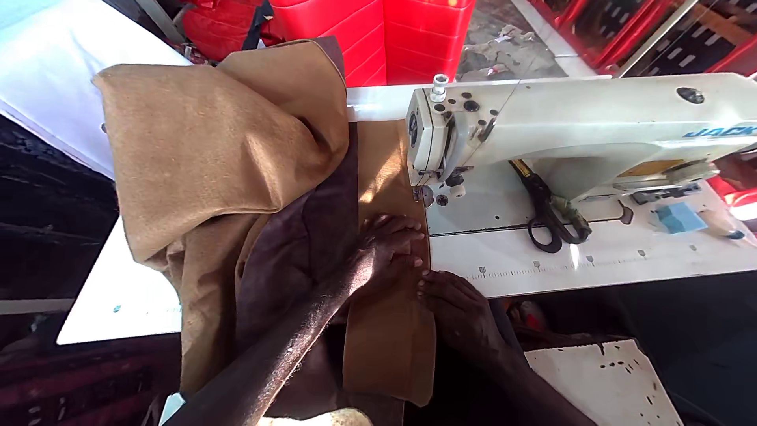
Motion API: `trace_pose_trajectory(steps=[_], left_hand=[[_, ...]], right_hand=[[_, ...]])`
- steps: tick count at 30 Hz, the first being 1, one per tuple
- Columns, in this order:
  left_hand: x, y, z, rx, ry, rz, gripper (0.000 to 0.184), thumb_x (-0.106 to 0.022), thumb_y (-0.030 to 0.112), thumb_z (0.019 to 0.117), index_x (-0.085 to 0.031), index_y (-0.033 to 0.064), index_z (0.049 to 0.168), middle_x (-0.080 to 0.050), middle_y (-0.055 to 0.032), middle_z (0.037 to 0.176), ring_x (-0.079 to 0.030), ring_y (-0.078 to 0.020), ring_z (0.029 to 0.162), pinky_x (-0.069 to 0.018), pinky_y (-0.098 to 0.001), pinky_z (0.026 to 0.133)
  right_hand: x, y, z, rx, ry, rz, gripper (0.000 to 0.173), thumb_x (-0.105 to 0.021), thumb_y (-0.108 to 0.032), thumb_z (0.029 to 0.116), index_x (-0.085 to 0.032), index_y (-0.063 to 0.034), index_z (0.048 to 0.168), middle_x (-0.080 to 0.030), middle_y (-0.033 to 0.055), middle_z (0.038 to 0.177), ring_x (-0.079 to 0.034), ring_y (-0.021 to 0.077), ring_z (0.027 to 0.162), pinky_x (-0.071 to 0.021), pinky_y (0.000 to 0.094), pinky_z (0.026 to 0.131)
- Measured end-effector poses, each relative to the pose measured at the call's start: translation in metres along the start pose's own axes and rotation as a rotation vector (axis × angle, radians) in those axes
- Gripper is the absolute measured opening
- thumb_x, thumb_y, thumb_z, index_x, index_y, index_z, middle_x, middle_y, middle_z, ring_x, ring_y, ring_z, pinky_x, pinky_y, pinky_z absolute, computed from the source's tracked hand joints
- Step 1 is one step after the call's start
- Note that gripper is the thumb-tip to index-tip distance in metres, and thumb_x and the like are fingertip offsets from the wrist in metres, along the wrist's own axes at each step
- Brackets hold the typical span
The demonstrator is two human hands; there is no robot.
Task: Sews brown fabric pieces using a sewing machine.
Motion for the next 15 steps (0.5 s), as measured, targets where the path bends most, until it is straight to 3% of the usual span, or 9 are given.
trace_pose_trajectory(steps=[2, 6, 15], left_hand=[[0.006, 0.004, 0.002, 0.035, -0.039, 0.012, 0.043, -0.06, 0.059, 0.0959, -0.072, 0.0293, 0.125, -0.062, 0.0079, 0.138, -0.046, -0.0159, 0.14, -0.0332, -0.0519, 0.117], [0.011, 0.007, 0.007, 0.073, -0.087, 0.027, 0.046, -0.06, 0.061, 0.0953, -0.073, 0.0286, 0.126, -0.061, 0.0054, 0.138, -0.048, -0.0163, 0.137, -0.0356, -0.0515, 0.114], [0.01, -0.008, 0.024, 0.065, 0.009, -0.017, 0.05, -0.068, 0.055, 0.0923, -0.075, 0.0131, 0.118, -0.065, -0.0023, 0.136, -0.052, -0.0215, 0.135, -0.0346, -0.0485, 0.117]], right_hand=[[0.004, 0.0, 0.006, -0.006, -0.04, 0.008, 0.021, -0.056, -0.004, 0.1, -0.074, -0.0123, 0.104, -0.075, 0.0028, 0.111, -0.067, 0.0169, 0.118, -0.0534, 0.0352, 0.106], [0.01, 0.001, 0.014, -0.023, -0.071, -0.017, 0.019, -0.057, -0.004, 0.0995, -0.074, -0.0107, 0.102, -0.075, 0.0034, 0.107, -0.07, 0.0158, 0.112, -0.0556, 0.0323, 0.103], [0.011, 0.017, 0.031, -0.106, -0.057, -0.047, 0.019, -0.059, -0.006, 0.0971, -0.077, -0.0086, 0.094, -0.076, 0.002, 0.105, -0.069, 0.0135, 0.113, -0.0557, 0.0293, 0.102]])
Point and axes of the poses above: each hand's wrist, its own z-axis towards the middle knuckle, its own x-axis out of the back of the hand, y = z × x, the point moved 2 cm from there along z, towards the middle knuckle
